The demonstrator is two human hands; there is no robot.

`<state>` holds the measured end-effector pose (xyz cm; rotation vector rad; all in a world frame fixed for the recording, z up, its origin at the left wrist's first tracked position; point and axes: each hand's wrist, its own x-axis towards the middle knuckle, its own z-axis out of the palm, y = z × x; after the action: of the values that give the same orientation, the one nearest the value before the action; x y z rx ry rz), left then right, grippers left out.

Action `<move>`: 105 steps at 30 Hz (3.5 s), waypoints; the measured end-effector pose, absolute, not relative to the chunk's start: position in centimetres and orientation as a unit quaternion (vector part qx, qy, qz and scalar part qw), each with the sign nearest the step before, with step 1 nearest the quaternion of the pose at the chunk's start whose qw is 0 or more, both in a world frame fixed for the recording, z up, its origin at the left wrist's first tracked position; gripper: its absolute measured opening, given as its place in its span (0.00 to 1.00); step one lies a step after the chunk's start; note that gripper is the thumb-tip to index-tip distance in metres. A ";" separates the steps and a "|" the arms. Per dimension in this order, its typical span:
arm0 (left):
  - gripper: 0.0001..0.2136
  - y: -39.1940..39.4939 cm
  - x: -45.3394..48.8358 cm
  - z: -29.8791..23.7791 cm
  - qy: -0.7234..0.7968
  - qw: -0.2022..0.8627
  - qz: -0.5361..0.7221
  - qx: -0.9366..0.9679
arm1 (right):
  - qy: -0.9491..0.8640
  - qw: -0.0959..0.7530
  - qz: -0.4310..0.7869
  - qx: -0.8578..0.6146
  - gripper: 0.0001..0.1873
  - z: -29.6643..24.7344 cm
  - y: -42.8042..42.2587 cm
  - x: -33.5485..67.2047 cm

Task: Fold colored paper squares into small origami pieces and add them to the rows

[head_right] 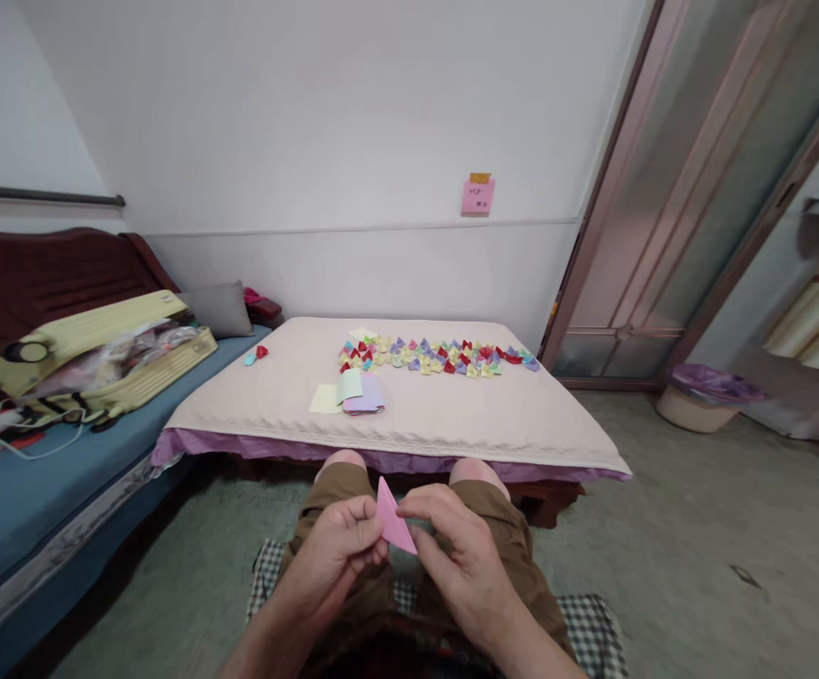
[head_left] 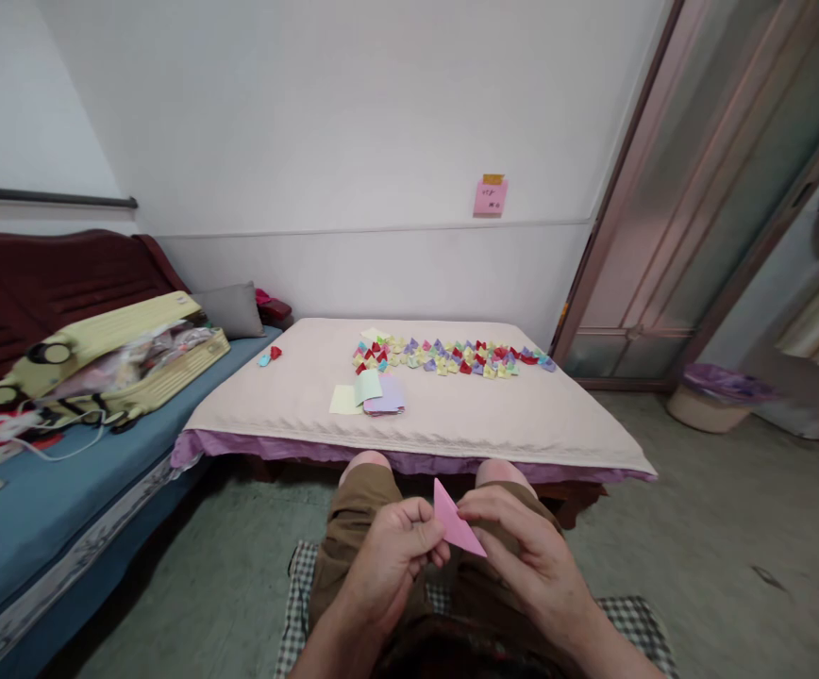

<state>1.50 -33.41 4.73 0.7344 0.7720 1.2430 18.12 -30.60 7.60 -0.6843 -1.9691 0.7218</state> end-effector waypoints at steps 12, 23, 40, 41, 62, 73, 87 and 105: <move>0.11 -33.5 1.7 5.4 0.347 0.656 0.578 0.338 | -0.779 0.448 0.351 -0.264 0.07 7.6 -30.0 18.2; 0.10 -33.2 1.2 4.8 0.372 0.615 0.561 0.410 | -0.698 0.395 0.528 -0.281 0.08 6.9 -29.6 17.7; 0.05 -33.1 1.3 4.3 0.292 0.702 0.578 0.296 | -0.472 0.371 0.739 -0.306 0.06 4.4 -29.5 17.1; 0.05 -33.0 1.3 4.2 0.284 0.710 0.577 0.287 | -0.452 0.373 0.754 -0.298 0.06 4.3 -29.4 17.1; 0.13 -33.0 2.6 4.4 0.476 0.399 0.586 0.520 | -0.251 0.426 0.823 -0.279 0.10 3.8 -28.6 16.3; 0.08 -33.2 2.3 4.3 0.531 0.232 0.535 0.614 | -0.253 0.426 0.822 -0.282 0.09 3.6 -28.6 16.4; 0.09 -33.0 2.1 4.2 0.551 0.179 0.584 0.569 | -0.284 0.446 0.791 -0.308 0.12 4.9 -29.1 15.9; 0.08 -32.7 2.5 4.0 0.594 0.182 0.581 0.525 | -0.469 0.481 0.629 -0.392 0.12 3.7 -29.4 15.0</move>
<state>2.55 -32.73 4.00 1.4823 1.6774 1.6401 14.95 -29.44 3.72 -0.9557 -1.1446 1.5336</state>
